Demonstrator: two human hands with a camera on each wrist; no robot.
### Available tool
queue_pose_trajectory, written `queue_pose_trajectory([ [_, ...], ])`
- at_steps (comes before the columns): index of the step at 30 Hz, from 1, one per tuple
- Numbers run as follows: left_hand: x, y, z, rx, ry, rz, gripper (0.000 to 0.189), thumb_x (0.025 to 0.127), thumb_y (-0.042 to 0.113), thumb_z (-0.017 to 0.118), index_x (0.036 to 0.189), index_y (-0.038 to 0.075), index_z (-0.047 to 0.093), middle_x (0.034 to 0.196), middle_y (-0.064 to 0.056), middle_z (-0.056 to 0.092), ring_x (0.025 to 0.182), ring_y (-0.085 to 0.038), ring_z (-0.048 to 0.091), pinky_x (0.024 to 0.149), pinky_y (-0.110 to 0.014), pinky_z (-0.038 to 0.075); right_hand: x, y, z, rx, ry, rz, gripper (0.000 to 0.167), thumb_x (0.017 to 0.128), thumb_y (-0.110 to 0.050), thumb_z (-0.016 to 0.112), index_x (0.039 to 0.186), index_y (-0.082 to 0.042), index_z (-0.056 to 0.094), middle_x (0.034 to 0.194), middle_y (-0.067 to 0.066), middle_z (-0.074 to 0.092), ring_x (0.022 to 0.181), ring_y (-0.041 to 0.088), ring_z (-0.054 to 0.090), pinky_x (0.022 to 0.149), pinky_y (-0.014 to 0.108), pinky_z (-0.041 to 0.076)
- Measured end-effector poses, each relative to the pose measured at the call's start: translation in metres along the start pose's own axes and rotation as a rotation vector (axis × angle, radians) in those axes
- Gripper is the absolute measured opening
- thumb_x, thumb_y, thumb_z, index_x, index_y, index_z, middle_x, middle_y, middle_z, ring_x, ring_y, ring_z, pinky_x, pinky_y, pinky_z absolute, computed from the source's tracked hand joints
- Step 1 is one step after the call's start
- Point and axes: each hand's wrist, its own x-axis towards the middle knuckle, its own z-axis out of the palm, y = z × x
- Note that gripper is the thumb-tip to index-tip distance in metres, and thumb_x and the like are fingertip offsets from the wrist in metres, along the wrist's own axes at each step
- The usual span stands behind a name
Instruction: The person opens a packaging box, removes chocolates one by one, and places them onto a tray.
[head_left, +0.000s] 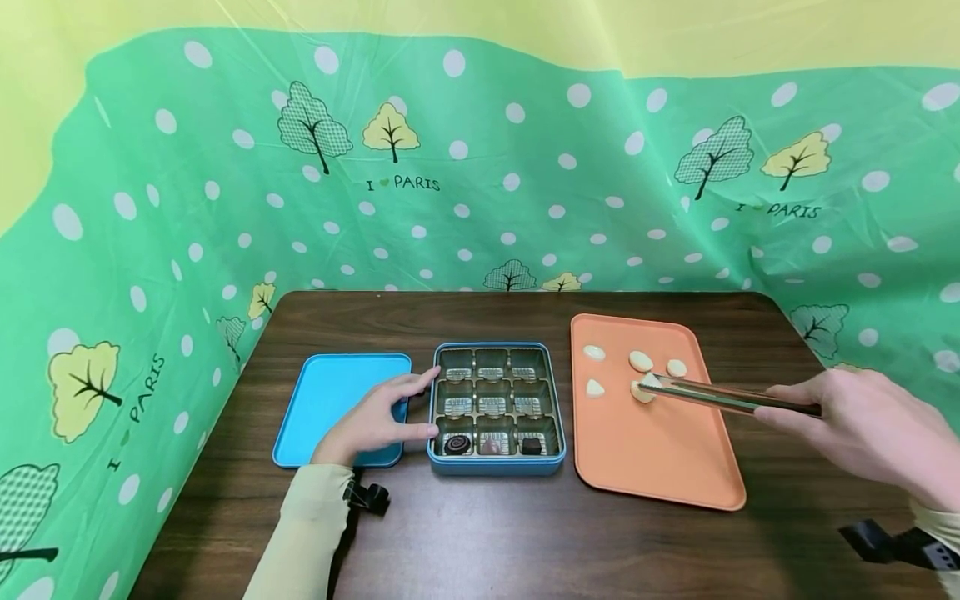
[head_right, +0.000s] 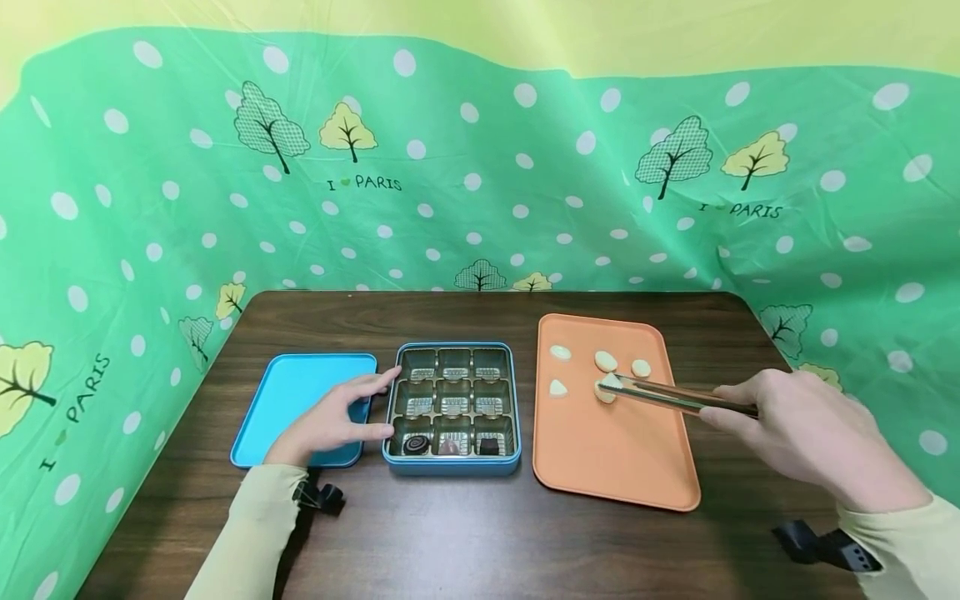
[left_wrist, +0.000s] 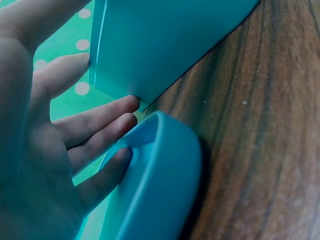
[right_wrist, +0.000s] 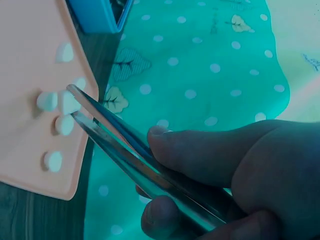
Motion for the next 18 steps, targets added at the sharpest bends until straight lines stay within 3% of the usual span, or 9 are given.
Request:
queue_pose_trajectory([
  [4, 0.0, 0.001, 0.0, 0.0, 0.0, -0.002, 0.089, 0.087, 0.049, 0.085, 0.163, 0.039, 0.039, 0.165, -0.017, 0.04, 0.153, -0.042, 0.034, 0.117, -0.068, 0.033, 0.002, 0.01, 0.0, -0.018, -0.018, -0.001, 0.051, 0.098, -0.049, 0.073, 0.124, -0.005, 0.079, 0.062, -0.008, 0.054, 0.055, 0.011, 0.035, 0.048, 0.03, 0.029],
  [8, 0.001, 0.0, 0.0, 0.006, 0.001, 0.007, 0.089, 0.087, 0.049, 0.085, 0.163, 0.037, 0.039, 0.165, -0.016, 0.041, 0.153, -0.041, 0.034, 0.117, -0.068, 0.033, 0.004, 0.018, 0.001, -0.037, -0.033, -0.007, 0.046, 0.098, -0.04, 0.075, 0.117, 0.001, 0.08, 0.074, 0.006, 0.065, 0.06, 0.015, 0.038, 0.05, 0.03, 0.03],
  [11, 0.001, -0.001, 0.001, 0.003, 0.0, 0.001, 0.09, 0.087, 0.049, 0.085, 0.164, 0.036, 0.039, 0.165, -0.014, 0.04, 0.153, -0.04, 0.035, 0.117, -0.067, 0.033, 0.005, 0.023, 0.002, -0.053, -0.044, -0.005, 0.041, 0.096, -0.035, 0.077, 0.113, 0.002, 0.08, 0.091, 0.019, 0.072, 0.065, 0.017, 0.041, 0.052, 0.031, 0.032],
  [18, 0.002, -0.002, 0.001, -0.003, -0.001, -0.01, 0.09, 0.087, 0.051, 0.085, 0.163, 0.037, 0.04, 0.166, -0.013, 0.04, 0.153, -0.039, 0.035, 0.118, -0.067, 0.033, 0.005, 0.03, 0.005, -0.054, -0.084, 0.016, 0.042, 0.096, -0.037, 0.076, 0.114, 0.001, 0.08, 0.093, 0.021, 0.07, 0.064, 0.018, 0.041, 0.053, 0.033, 0.032],
])
